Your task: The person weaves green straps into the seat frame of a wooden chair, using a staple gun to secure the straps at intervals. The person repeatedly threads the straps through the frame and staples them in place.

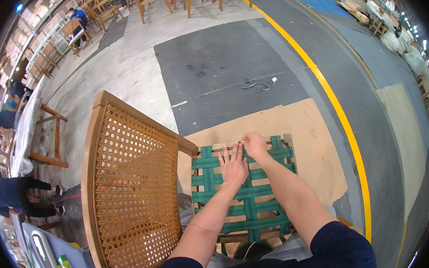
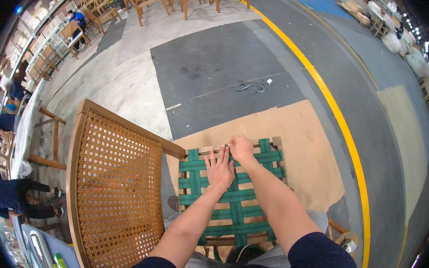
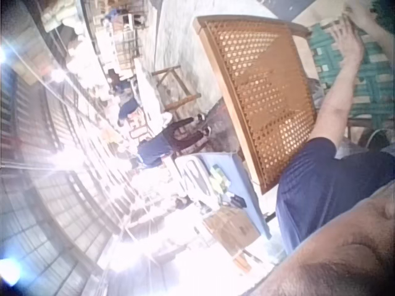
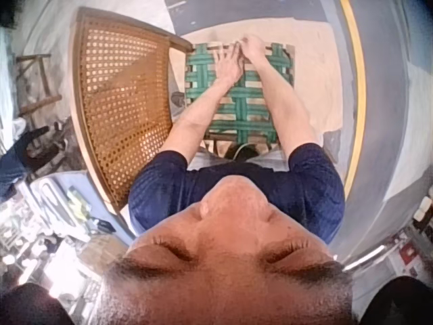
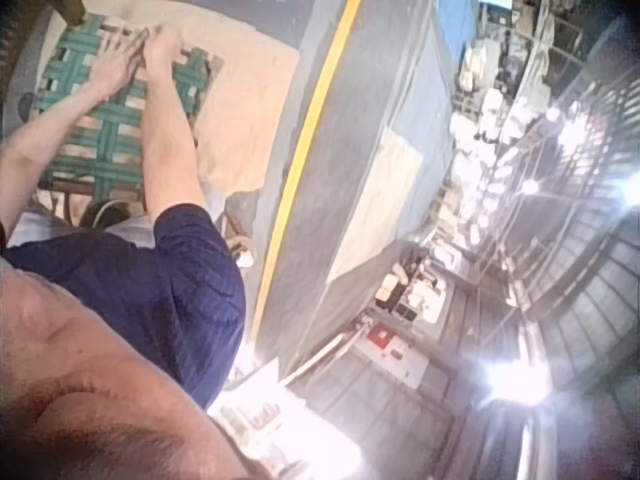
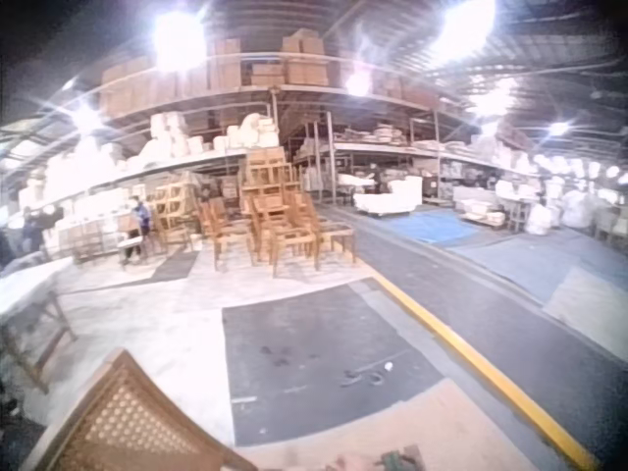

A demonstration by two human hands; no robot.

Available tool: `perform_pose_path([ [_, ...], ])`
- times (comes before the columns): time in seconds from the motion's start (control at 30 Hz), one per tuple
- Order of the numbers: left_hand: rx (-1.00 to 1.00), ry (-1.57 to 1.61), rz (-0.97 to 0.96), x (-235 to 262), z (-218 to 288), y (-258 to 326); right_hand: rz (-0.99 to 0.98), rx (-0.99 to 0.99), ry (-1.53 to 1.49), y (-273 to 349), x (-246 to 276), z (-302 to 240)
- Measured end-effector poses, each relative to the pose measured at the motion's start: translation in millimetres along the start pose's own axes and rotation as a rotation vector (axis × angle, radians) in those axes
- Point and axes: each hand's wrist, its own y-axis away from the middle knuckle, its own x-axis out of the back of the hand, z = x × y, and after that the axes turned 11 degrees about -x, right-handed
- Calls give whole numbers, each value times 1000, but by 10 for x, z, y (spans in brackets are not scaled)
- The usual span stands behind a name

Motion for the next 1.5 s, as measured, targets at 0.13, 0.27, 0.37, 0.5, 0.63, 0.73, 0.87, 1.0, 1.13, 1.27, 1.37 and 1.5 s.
perform_pose_path([
  [0.13,33,-2,-47,43,57,-9,-166,-33,-303,-77,190,215],
  [0.27,78,-5,-154,85,108,-38,7,-247,-574,262,930,1122],
  [0.37,87,-1,-170,98,125,-51,281,-431,-716,1218,1841,2257],
  [0.5,76,-5,-110,103,145,-56,728,-837,-12,3091,2798,3472],
  [0.63,86,0,-131,134,173,-47,639,-1239,294,4372,2800,4056],
  [0.73,58,-11,-72,170,185,-43,782,-1017,379,4631,2572,4269],
  [0.87,92,42,-174,217,184,-46,581,-1415,107,4655,2665,4444],
  [1.0,70,46,-98,235,174,-38,532,-1316,78,4698,2679,4561],
  [1.13,60,49,-94,223,150,-30,683,-1169,-239,4665,2687,4537],
  [1.27,55,73,-66,171,103,-8,705,-852,-84,4489,2924,4014],
  [1.37,50,94,-47,123,62,0,529,-620,-490,4001,3102,3276],
  [1.5,75,141,-132,90,6,7,209,-624,-789,3013,2989,2052],
])
